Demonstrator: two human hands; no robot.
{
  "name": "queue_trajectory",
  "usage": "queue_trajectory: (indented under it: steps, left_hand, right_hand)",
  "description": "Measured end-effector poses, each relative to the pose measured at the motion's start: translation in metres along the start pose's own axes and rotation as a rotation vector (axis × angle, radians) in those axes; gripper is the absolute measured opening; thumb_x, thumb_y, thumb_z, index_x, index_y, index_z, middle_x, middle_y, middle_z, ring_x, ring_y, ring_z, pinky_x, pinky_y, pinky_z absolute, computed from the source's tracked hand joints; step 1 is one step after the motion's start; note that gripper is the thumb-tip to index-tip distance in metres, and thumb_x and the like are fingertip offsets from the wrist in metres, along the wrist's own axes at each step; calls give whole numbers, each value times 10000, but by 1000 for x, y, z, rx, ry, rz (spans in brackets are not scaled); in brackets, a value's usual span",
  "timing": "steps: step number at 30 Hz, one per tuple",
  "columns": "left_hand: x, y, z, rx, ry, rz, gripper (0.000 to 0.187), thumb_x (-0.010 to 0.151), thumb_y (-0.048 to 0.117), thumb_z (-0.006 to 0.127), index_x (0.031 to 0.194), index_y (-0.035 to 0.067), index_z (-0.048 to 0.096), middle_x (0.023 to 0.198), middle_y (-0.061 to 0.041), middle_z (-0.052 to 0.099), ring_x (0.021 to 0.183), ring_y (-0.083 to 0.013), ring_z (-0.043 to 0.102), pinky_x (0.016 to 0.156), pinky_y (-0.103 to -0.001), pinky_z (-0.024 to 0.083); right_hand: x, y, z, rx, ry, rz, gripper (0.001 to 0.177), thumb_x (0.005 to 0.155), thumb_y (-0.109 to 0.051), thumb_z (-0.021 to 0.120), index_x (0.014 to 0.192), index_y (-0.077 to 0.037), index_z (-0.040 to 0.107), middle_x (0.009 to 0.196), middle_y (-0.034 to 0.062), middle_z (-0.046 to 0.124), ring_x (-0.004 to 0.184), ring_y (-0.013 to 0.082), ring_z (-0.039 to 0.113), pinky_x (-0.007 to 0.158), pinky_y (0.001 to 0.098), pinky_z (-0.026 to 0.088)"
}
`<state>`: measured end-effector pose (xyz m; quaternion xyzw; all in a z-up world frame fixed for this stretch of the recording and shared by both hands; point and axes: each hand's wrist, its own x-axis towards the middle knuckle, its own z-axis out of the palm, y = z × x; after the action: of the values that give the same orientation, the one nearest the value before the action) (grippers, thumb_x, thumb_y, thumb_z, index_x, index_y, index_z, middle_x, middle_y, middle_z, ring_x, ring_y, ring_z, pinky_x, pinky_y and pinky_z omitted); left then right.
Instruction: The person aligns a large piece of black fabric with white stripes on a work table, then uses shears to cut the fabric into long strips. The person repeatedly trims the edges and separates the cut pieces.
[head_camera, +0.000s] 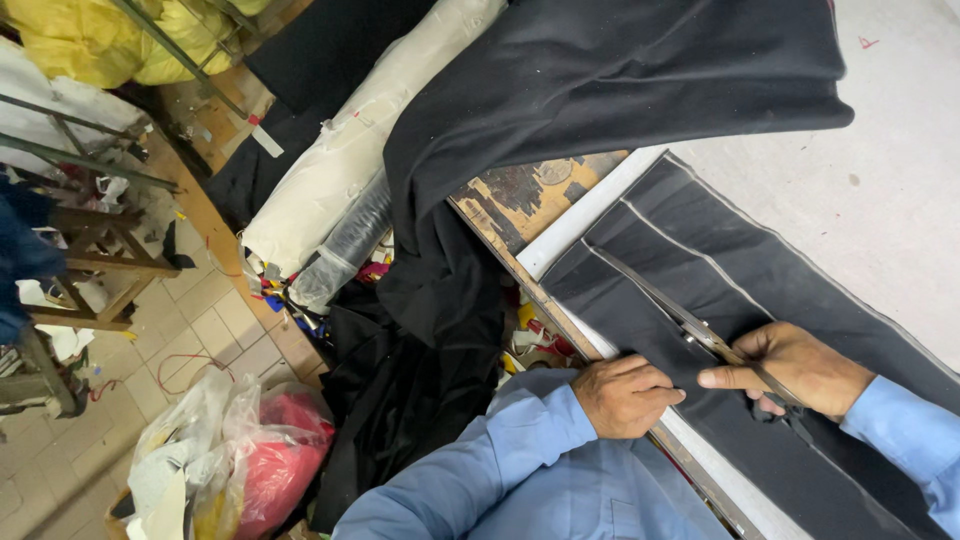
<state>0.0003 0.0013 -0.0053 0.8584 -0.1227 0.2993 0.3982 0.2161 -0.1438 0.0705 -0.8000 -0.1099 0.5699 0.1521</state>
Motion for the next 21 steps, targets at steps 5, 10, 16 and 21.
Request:
queue_trajectory:
  steps: [5, 10, 16, 21]
  left_hand:
    - [-2, -3, 2, 4, -7, 22, 212, 872, 28, 738, 1084, 29, 735, 996, -54, 642, 893, -224, 624, 824, -337, 554]
    - [-3, -1, 4, -12, -1, -6, 195, 870, 33, 734, 1064, 42, 741, 964, -47, 644, 877, -226, 619, 808, -334, 549]
    - [-2, -2, 4, 15, 16, -1, 188, 875, 36, 731, 1062, 48, 744, 969, -40, 646, 888, -224, 624, 815, -335, 551]
    - [-1, -2, 2, 63, -3, 45, 198, 882, 30, 729, 1080, 22, 736, 984, -54, 645, 899, -225, 628, 823, -338, 560]
  right_hand:
    - [-3, -11, 0, -12, -22, -41, 485, 755, -410, 913, 637, 9, 700, 457, 89, 539, 384, 188, 532, 411, 331, 449]
    - [6, -25, 6, 161, -88, -113, 465, 781, -416, 865, 602, -46, 648, 468, 44, 510, 406, 153, 502, 421, 309, 416]
    - [10, -35, 7, 120, -51, -116, 514, 754, -396, 904, 567, -27, 599, 461, 75, 510, 394, 183, 500, 409, 332, 420]
    - [11, -35, 8, 124, -23, -107, 495, 745, -414, 903, 595, -12, 656, 484, 74, 536, 413, 186, 531, 412, 337, 444]
